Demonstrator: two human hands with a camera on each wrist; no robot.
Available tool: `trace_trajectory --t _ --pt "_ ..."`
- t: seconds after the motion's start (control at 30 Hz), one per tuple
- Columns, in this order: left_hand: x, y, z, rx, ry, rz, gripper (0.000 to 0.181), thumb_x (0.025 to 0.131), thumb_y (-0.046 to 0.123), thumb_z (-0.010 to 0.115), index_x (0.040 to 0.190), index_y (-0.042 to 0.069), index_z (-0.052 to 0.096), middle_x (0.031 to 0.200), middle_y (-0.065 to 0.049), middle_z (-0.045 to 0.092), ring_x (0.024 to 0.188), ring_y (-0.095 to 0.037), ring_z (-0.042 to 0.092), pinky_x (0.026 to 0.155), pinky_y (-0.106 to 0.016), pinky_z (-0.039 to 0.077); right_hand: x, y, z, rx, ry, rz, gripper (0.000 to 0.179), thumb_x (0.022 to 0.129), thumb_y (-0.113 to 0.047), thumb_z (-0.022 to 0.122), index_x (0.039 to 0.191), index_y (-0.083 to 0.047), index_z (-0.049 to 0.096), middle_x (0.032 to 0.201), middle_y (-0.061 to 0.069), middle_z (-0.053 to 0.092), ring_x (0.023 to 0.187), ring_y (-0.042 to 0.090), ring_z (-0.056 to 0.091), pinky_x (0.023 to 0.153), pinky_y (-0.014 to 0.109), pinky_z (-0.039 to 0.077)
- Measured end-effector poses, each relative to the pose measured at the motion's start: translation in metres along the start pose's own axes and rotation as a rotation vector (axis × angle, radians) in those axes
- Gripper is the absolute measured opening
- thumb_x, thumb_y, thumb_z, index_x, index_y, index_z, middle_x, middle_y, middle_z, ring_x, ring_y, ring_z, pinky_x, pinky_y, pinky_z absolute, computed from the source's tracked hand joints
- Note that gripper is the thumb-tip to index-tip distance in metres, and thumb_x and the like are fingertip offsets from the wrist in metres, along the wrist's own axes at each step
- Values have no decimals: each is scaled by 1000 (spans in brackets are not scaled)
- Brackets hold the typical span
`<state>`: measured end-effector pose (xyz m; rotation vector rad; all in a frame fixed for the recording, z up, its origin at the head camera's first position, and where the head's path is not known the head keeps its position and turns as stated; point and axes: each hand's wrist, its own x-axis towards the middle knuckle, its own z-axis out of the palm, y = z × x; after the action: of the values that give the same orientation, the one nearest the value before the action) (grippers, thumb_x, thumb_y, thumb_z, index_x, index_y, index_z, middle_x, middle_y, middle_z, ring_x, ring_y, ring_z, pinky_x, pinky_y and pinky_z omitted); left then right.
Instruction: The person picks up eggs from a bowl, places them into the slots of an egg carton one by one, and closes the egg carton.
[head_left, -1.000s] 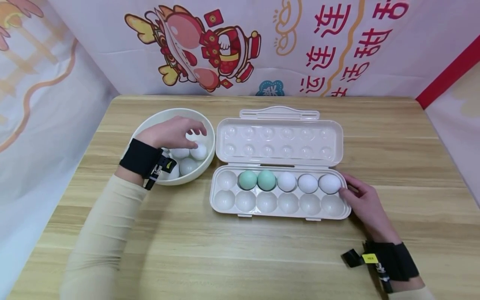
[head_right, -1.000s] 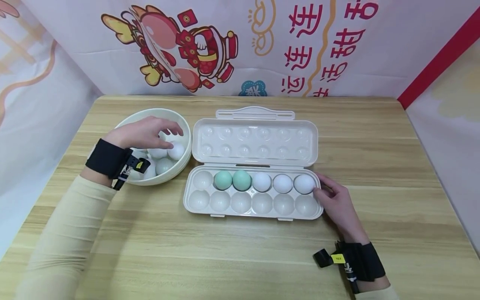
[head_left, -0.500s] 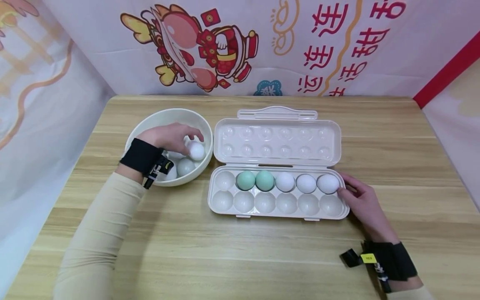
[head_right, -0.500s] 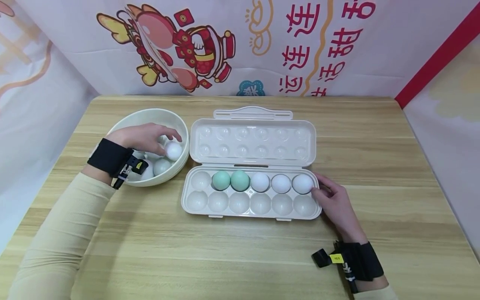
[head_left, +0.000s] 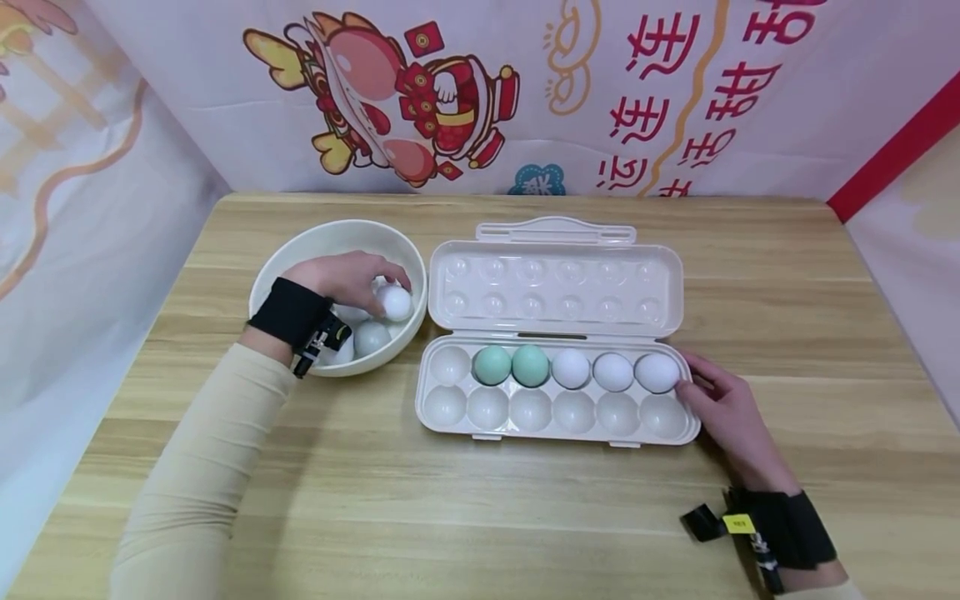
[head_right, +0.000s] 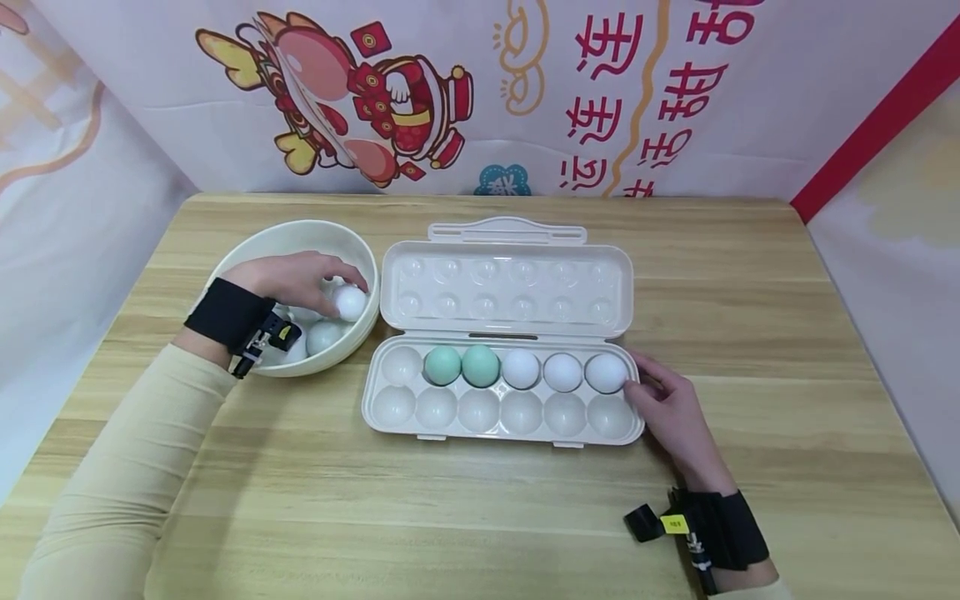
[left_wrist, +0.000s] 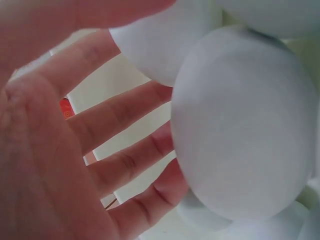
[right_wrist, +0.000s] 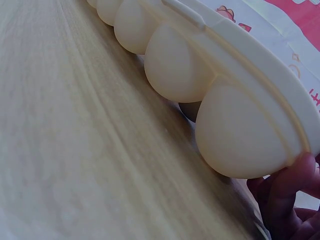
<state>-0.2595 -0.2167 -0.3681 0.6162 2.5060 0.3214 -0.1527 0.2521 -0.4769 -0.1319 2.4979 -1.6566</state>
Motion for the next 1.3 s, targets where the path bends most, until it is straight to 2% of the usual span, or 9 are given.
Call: trace_trajectory --t 0.3,0.63,0.9,1.1,1.3 --pt "-3 1 0 -4 3 -41 35 75 6 66 108 12 58 106 -16 58 92 -30 48 81 -43 39 -4 -1 1 8 4 17 44 94 -17 51 135 -4 43 126 -1 49 104 -4 49 74 11 48" --pt "-8 5 0 -10 85 -13 36 72 5 68 106 8 56 98 -14 60 89 -29 50 83 -43 42 -4 1 1 23 2 -29 43 93 -13 51 134 -1 43 122 -8 50 101 -5 51 72 12 49" --pt "-14 11 -3 27 134 -20 40 71 10 68 109 9 54 95 -15 55 86 -28 48 76 -39 43 -3 0 1 -4 -7 -3 44 94 -16 49 136 -3 41 129 9 46 100 -5 51 72 12 49" --pt "-19 18 -6 56 186 21 38 70 13 68 105 10 54 92 -14 54 83 -27 48 72 -37 42 -3 -2 1 -14 4 11 44 94 -18 49 135 -4 42 130 11 47 101 -5 50 73 11 49" --pt "-23 28 -11 41 200 25 37 71 14 68 106 10 54 94 -16 52 83 -28 49 72 -39 43 -2 -3 0 -10 -5 30 46 95 -22 49 137 -5 41 135 22 42 101 -3 50 73 11 49"
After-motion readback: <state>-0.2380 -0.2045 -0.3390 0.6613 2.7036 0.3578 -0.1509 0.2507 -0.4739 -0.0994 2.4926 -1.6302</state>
